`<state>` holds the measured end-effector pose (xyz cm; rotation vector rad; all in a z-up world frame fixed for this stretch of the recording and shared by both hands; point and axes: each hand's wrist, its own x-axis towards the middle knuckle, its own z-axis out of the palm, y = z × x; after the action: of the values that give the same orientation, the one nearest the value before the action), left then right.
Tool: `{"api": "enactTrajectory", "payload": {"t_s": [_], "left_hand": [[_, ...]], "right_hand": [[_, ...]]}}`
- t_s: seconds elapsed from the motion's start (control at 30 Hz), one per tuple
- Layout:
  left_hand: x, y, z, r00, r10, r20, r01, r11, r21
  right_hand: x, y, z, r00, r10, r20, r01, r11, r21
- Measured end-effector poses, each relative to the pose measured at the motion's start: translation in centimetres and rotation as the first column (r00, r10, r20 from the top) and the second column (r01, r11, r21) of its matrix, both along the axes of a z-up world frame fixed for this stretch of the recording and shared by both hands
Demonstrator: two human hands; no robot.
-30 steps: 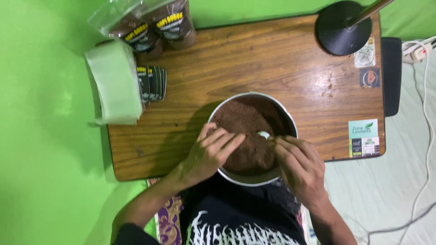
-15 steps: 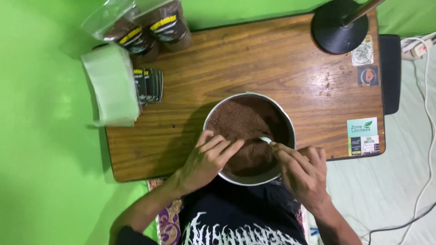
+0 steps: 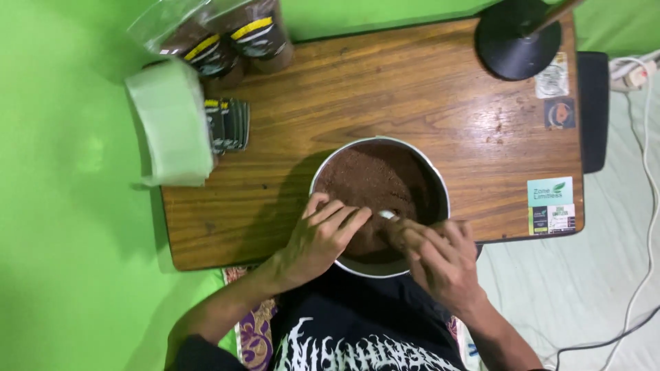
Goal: Using a small spoon to remove small white impurities, possibly insect eggs, from a bowl of ground coffee.
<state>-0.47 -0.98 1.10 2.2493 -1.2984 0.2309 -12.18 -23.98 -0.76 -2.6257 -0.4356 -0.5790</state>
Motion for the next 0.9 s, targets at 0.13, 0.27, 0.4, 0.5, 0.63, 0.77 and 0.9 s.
{"api": "enactTrajectory", "payload": {"t_s": [0.13, 0.27, 0.4, 0.5, 0.63, 0.77, 0.9], "left_hand": [[-0.5, -0.8, 0.8, 0.998, 0.057, 0.039, -0.048, 0.981, -0.19], [-0.8, -1.3, -0.4, 0.992, 0.11, 0.055, -0.097, 0.976, -0.195], [-0.5, -2.2, -0.4, 0.996, 0.078, 0.048, -0.07, 0.984, -0.166], [-0.7, -1.5, 0.8, 1.0, -0.022, 0.018, 0.024, 0.988, -0.151], [-0.8, -1.7, 0.6, 0.999, 0.017, 0.035, -0.014, 0.997, -0.076], [-0.6, -1.5, 0.4, 0.999, -0.046, 0.018, 0.048, 0.994, -0.103], [-1.0, -1.5, 1.0, 0.998, -0.036, 0.042, 0.043, 0.981, -0.19]], "right_hand": [[2.8, 2.2, 4.3, 0.999, 0.001, -0.051, -0.001, 1.0, -0.002], [2.6, 1.4, 3.5, 0.999, -0.018, -0.043, 0.018, 1.0, 0.008], [0.8, 0.4, 1.9, 0.999, -0.038, -0.027, 0.037, 0.999, -0.032], [0.4, -0.3, 0.9, 0.979, -0.053, -0.197, 0.013, 0.979, -0.201], [-0.2, -0.8, 0.7, 0.995, -0.01, -0.101, 0.002, 0.997, -0.079], [-0.1, -0.8, 1.1, 0.994, -0.013, -0.111, 0.001, 0.994, -0.108], [-1.7, -1.8, -0.6, 0.975, -0.049, -0.216, 0.001, 0.976, -0.216]]}}
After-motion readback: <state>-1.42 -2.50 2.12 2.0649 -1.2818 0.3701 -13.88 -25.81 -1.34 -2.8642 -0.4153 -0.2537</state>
